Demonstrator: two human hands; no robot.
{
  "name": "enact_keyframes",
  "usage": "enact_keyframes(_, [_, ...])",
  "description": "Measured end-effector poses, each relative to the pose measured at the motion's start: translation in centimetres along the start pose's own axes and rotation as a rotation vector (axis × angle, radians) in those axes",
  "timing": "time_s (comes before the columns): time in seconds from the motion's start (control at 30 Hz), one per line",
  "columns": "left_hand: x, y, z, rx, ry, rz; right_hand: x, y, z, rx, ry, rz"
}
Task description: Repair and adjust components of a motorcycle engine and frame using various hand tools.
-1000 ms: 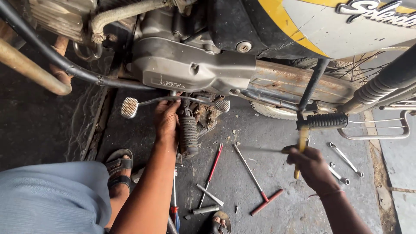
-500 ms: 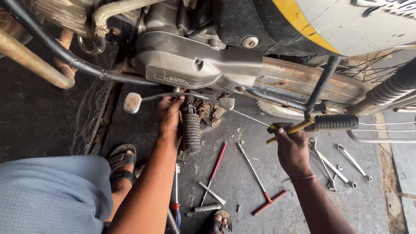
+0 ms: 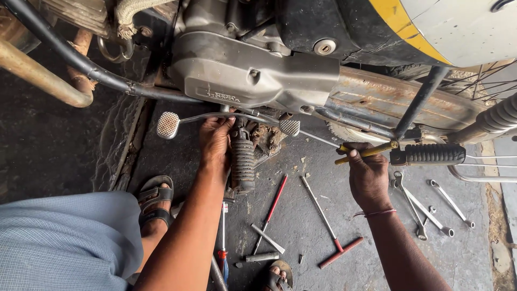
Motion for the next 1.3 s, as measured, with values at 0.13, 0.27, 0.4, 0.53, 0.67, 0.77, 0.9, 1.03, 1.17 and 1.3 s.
enact_keyframes(0.13, [1.2,-1.1,0.8,0.007,0.015,0.091,-1.1,-0.5,0.3,0.017,0.063,0.080])
enact_keyframes(0.27, [0.4,-0.6,0.6,-0.002,0.017,0.115,-2.4,-0.5,0.8,0.182,0.122,0.488])
enact_keyframes(0.4, [0.8,-1.3,1.2,-0.015,0.034,0.156,-3.0,-1.0,1.4,0.220,0.275,0.688])
enact_keyframes(0.53, [1.0,-1.6,1.3,-0.059,0.024,0.173,-2.9,-1.3,2.0,0.354,0.350,0.858])
enact_keyframes(0.67, [2.3,-2.9,2.2,-0.064,0.057,0.184,-0.5,0.3,1.2,0.395,0.113,0.850])
enact_keyframes(0.77, [1.8,-2.4,2.0,-0.062,0.063,0.167,2.6,2.0,0.2,0.277,0.012,0.533])
enact_keyframes(0.9, [3.0,-3.4,3.1,-0.033,0.126,0.128,3.6,1.7,0.3,0.269,-0.048,0.453])
enact_keyframes(1.03, [3.0,-2.9,3.0,-0.025,0.077,0.114,1.4,0.1,1.2,0.316,0.111,0.668])
enact_keyframes(1.17, [2.8,-2.7,2.9,-0.022,0.093,0.089,-2.1,-1.7,2.1,0.326,0.422,0.774])
enact_keyframes(1.3, [2.4,-2.7,2.4,-0.034,0.103,0.101,-1.5,0.2,1.3,0.355,0.406,0.886])
Point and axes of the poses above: each hand's wrist, its own z-axis away from the middle knuckle, its own y-axis out of the back of the hand, x = y × z, the point moved 8 cm from there along -z, towards the middle knuckle, and after that the axes turned 15 degrees about -y, right-handed, at the moved point
